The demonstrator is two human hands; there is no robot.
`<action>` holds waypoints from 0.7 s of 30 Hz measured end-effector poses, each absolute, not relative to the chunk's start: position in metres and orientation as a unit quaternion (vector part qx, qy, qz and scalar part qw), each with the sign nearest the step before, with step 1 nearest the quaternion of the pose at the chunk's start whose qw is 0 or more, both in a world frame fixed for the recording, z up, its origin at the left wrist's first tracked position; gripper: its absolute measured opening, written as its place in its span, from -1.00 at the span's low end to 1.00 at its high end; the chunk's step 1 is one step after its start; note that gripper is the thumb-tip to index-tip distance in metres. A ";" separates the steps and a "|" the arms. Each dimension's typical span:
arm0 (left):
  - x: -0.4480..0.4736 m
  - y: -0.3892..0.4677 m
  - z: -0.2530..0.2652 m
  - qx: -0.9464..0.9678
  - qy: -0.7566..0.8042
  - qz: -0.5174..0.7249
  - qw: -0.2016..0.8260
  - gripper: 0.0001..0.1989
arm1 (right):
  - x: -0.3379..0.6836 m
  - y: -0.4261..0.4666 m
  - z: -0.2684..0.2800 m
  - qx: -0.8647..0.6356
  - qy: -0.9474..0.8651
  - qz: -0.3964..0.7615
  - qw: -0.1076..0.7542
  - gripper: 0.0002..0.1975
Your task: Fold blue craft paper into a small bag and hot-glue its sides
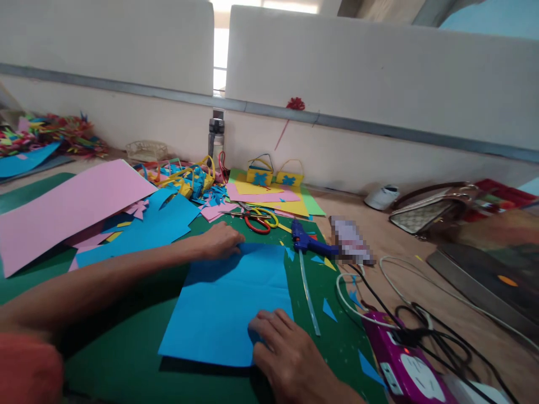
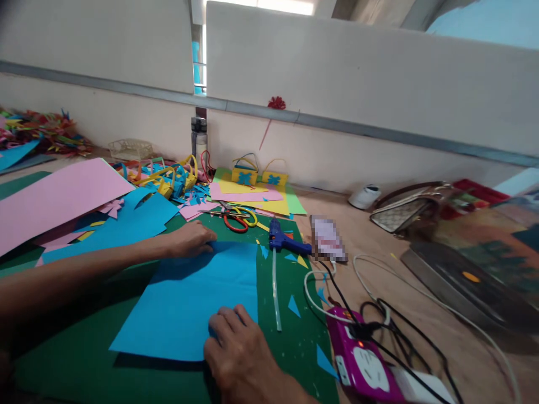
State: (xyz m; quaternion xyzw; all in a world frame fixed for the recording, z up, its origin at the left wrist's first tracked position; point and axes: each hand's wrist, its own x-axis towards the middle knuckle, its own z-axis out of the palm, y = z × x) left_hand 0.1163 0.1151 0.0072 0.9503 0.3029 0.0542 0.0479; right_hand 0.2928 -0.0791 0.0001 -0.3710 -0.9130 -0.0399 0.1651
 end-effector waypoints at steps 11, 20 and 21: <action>0.123 0.113 -0.002 0.951 0.300 0.043 -0.059 -0.83 | 0.286 -0.073 0.021 -0.436 -0.881 0.113 0.145 -0.76; 0.094 0.146 0.056 0.879 0.433 0.115 -0.161 -0.61 | 0.289 -0.071 0.016 -0.433 -0.878 0.145 0.143 -0.78; 0.092 0.138 0.060 0.879 0.431 0.122 -0.165 -0.56 | 0.289 -0.071 0.016 -0.432 -0.878 0.146 0.146 -0.79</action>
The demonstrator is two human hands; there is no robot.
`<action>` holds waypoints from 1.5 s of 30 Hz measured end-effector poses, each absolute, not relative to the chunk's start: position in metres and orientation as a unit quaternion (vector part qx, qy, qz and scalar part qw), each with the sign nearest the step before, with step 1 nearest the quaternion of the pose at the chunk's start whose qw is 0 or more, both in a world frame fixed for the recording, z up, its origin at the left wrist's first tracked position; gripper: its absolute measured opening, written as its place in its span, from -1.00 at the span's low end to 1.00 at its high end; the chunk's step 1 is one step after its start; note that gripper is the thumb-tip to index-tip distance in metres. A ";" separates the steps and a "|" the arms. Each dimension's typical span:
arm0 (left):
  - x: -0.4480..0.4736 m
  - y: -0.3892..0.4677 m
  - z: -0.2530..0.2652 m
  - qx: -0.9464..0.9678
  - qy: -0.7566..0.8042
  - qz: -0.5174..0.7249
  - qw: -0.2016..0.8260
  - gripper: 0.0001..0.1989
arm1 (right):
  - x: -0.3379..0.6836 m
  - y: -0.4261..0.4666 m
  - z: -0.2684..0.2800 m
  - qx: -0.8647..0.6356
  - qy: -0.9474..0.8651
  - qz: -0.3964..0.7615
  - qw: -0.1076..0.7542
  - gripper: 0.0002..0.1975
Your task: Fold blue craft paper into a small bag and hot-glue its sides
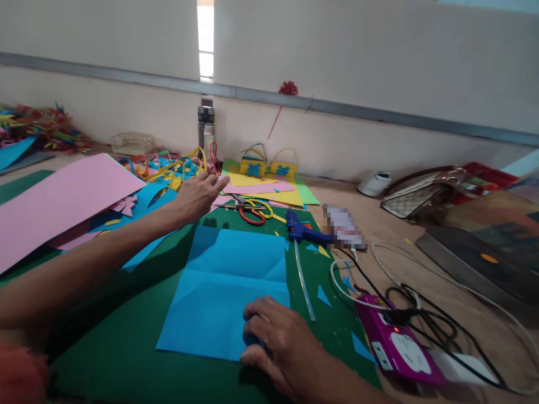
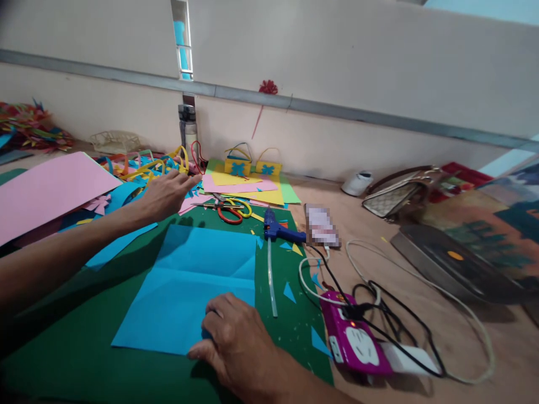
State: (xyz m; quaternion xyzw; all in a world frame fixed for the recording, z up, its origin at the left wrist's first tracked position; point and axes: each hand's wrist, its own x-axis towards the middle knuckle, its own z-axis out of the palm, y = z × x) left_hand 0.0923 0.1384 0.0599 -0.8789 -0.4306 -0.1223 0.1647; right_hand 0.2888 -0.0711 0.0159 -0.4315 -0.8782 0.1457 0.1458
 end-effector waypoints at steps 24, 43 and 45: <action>0.048 0.077 -0.008 -0.875 -0.474 -0.008 0.098 -0.59 | 0.285 -0.066 0.007 -0.424 -0.888 0.117 0.134 -0.94; 0.049 0.100 0.005 -0.842 -0.536 -0.056 0.018 -0.62 | 0.285 -0.067 0.008 -0.422 -0.887 0.145 0.121 -0.94; 0.044 0.097 0.010 -0.830 -0.553 -0.071 -0.011 -0.65 | 0.286 -0.065 0.006 -0.424 -0.883 0.155 0.126 -0.94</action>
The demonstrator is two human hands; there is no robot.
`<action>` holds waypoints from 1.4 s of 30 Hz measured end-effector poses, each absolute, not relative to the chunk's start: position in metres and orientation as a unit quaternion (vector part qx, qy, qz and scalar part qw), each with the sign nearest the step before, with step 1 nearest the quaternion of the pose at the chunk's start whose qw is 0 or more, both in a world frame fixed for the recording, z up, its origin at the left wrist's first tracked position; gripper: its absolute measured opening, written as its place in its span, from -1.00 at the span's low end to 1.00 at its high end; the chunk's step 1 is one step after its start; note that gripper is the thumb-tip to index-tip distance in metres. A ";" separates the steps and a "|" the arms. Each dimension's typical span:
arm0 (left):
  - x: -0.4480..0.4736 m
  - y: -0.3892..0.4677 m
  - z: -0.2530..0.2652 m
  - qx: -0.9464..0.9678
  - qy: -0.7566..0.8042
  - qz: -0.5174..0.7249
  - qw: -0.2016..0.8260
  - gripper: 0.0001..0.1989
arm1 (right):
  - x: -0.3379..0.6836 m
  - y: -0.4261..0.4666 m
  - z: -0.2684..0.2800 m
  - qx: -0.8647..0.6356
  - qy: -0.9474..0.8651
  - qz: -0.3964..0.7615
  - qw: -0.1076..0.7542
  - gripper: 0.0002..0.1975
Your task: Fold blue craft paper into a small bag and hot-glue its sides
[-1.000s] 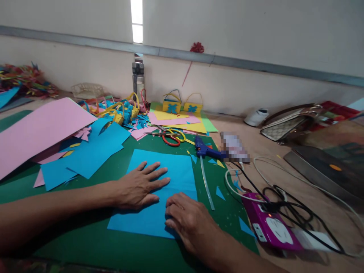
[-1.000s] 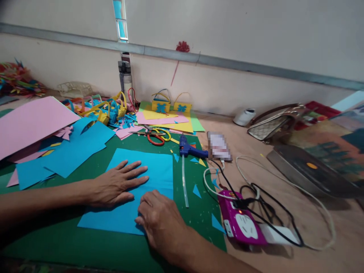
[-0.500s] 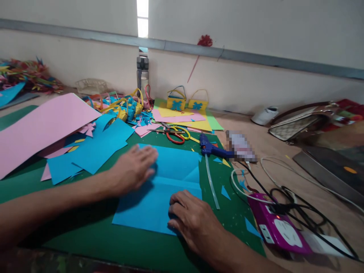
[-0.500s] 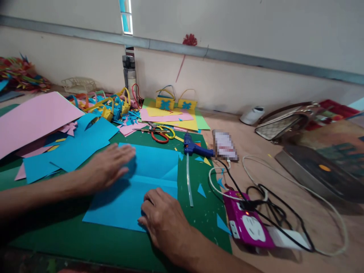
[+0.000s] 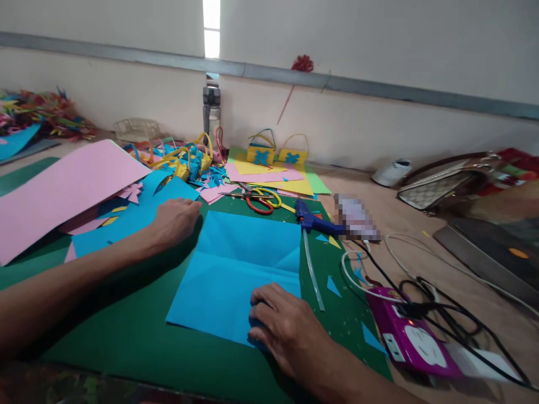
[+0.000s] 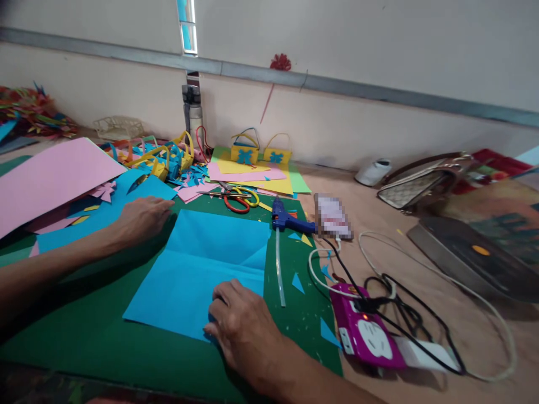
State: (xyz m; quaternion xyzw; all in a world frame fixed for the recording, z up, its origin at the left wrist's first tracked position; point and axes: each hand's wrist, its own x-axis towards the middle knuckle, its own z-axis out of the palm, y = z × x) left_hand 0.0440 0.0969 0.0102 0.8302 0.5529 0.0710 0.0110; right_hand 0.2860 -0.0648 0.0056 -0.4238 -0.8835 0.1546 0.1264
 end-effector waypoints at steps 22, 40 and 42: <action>0.047 0.062 -0.004 0.779 0.500 0.239 0.294 -0.39 | 0.268 -0.030 0.026 -0.465 -0.879 0.099 -0.025 -0.68; 0.047 0.066 0.006 0.654 0.513 0.236 0.504 -0.48 | 0.255 0.008 0.017 -0.386 -0.920 0.058 -0.032 -0.82; 0.046 0.061 0.008 0.659 0.507 0.218 0.511 -0.50 | 0.256 0.011 0.016 -0.384 -0.921 0.059 -0.031 -0.80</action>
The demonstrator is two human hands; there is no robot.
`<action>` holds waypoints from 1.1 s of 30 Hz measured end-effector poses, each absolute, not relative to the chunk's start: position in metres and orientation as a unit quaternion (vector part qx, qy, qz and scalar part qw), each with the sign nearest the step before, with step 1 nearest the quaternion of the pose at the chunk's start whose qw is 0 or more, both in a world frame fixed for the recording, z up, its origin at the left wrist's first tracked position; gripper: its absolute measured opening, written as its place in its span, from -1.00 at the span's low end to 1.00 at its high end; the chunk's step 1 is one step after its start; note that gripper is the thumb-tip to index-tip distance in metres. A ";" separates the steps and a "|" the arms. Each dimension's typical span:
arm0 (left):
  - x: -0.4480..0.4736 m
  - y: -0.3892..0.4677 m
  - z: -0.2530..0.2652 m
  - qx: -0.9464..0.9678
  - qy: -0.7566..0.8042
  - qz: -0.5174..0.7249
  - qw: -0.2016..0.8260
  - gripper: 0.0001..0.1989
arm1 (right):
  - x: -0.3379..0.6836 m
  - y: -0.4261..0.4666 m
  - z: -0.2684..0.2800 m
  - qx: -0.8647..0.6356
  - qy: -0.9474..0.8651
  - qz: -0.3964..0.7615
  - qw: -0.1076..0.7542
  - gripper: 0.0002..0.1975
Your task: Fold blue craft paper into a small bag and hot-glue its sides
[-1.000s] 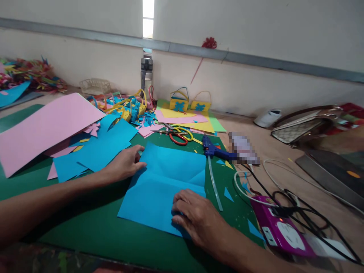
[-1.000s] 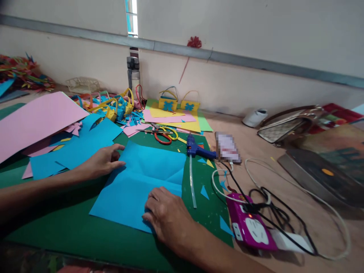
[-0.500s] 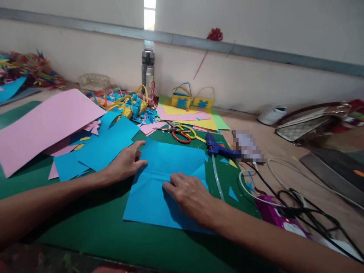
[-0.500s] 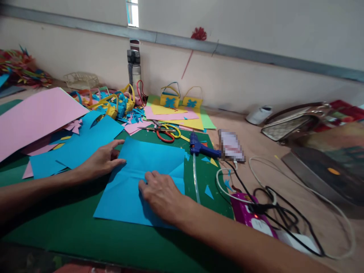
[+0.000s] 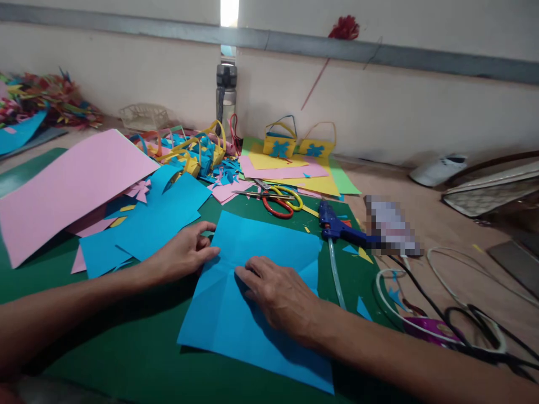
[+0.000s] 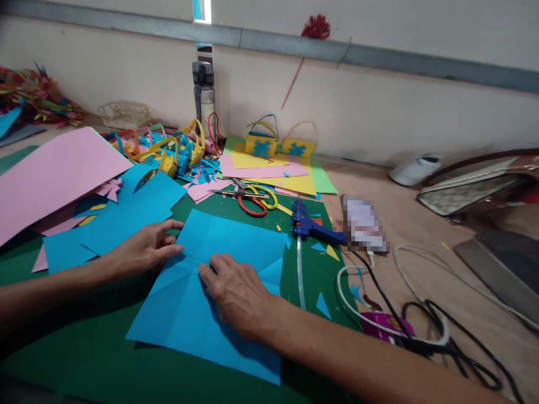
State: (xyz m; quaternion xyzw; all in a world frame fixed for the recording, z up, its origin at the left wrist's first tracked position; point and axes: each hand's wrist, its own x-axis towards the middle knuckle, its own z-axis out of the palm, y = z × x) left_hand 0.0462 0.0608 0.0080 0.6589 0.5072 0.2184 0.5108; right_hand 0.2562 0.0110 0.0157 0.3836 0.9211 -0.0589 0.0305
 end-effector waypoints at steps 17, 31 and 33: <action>0.049 0.046 0.021 0.572 0.471 0.216 0.636 -0.43 | 0.251 0.006 0.011 0.390 0.911 -0.130 0.013 -0.83; 0.048 0.035 -0.013 0.914 0.295 0.244 0.137 -0.70 | 0.256 0.003 0.008 0.375 0.920 -0.111 -0.029 -0.85; 0.048 0.035 -0.018 0.935 0.271 0.218 0.069 -0.64 | 0.257 0.002 0.007 0.372 0.922 -0.102 -0.032 -0.87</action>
